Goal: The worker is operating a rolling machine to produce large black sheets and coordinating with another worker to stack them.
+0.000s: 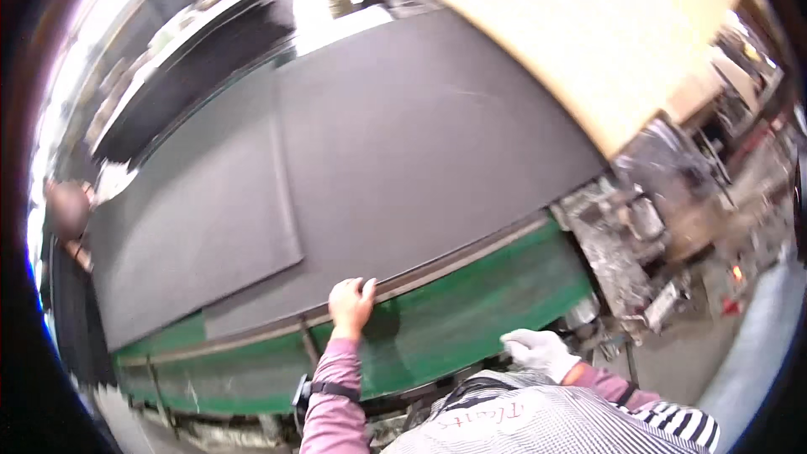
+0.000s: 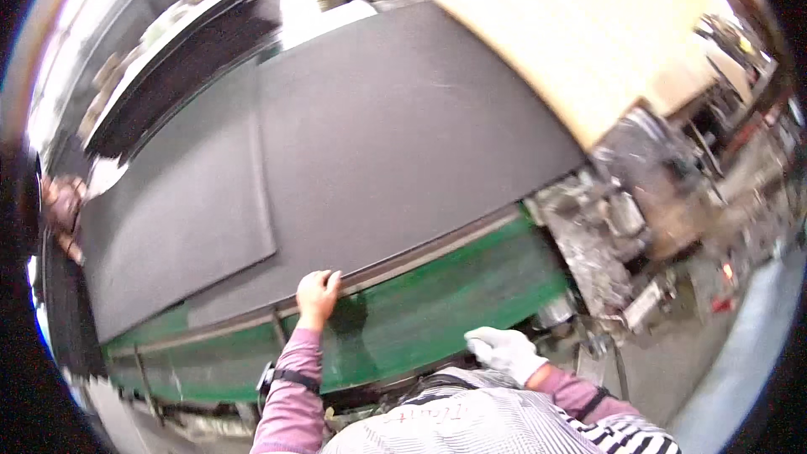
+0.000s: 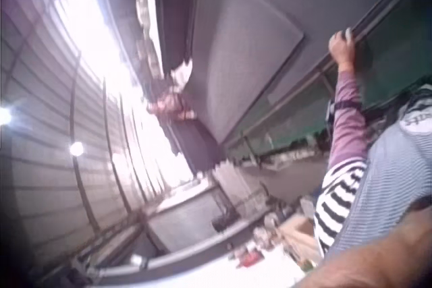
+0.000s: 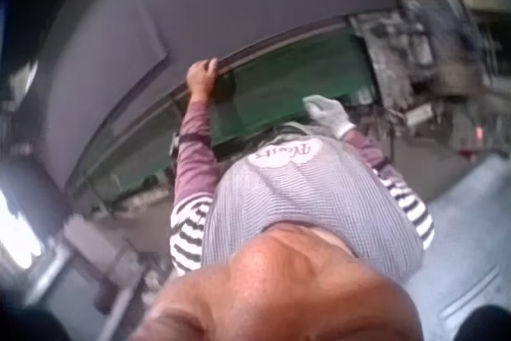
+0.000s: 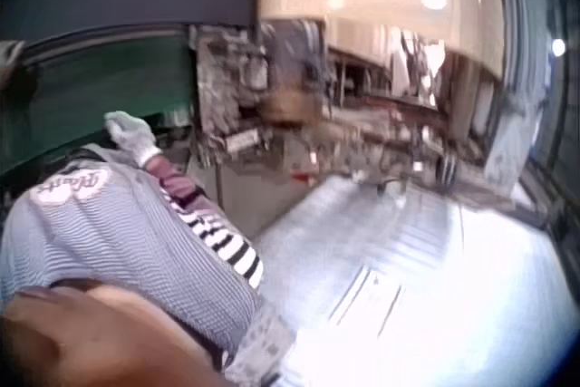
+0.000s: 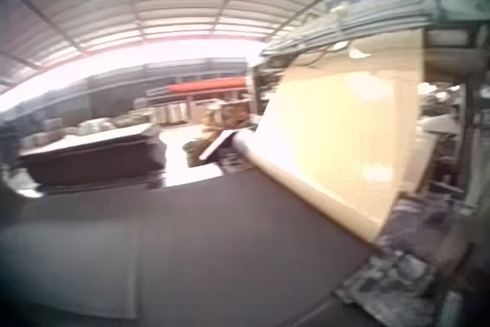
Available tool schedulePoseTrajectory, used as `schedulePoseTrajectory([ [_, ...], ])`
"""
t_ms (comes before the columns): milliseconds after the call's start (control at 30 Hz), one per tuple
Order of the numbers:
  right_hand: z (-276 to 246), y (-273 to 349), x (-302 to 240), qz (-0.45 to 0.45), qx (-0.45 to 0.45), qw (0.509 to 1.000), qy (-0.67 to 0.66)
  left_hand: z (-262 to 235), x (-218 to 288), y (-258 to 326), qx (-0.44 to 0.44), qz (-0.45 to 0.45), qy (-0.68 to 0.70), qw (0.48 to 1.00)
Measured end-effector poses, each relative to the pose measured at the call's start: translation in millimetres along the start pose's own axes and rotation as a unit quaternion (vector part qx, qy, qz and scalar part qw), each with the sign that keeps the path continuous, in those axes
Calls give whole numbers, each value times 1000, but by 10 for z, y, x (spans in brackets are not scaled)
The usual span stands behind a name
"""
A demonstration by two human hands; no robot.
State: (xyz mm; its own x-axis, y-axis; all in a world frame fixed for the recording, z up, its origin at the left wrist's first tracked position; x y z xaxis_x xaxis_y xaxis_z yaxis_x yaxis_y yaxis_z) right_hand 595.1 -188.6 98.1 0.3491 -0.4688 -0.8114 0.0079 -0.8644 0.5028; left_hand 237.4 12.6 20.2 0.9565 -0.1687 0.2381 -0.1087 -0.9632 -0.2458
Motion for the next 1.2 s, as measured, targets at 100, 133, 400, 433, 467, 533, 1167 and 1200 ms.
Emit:
schedulePoseTrajectory([
  [100, -28, -12, -26, -30, -61, 995, 73, 43, -54, -3, -9, 53, 33, 998],
  [133, -58, 8, -2, -6, -60, 994, 93, -12, -180, 3, 1, 30, -22, 999],
  [400, -328, 145, 182, 21, -17, 995, 91, -17, -420, 106, -13, -12, -37, 999],
  [433, -294, 117, 190, 39, -30, 995, 85, 56, -275, 63, 6, -11, -43, 999],
  [467, -272, 116, 129, -45, -4, 993, 109, 112, -111, 37, 39, 1, -36, 999],
  [533, -188, 46, 120, 8, 18, 999, 43, 185, 248, -69, 69, 121, -77, 987],
  [1167, 430, -1661, -1287, -393, 77, 898, 180, -503, -1836, 139, -105, -202, -126, 966],
  [1200, 610, -1802, -1370, -402, 63, 889, 211, -486, -1666, 79, -97, -181, -127, 970],
])
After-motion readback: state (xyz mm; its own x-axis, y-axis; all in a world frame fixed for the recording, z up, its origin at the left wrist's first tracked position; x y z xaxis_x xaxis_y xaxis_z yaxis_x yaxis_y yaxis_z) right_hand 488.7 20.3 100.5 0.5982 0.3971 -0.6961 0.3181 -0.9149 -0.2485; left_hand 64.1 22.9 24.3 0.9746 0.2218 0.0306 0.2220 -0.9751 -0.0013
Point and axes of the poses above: each hand's wrist, its own y-axis away from the middle knuckle, its own z-axis out of the palm, x = y × z, the point moved 3 cm from there along -y, towards the middle knuckle, and after that the axes turned 10 degrees about -y, right-handed, at the moved point
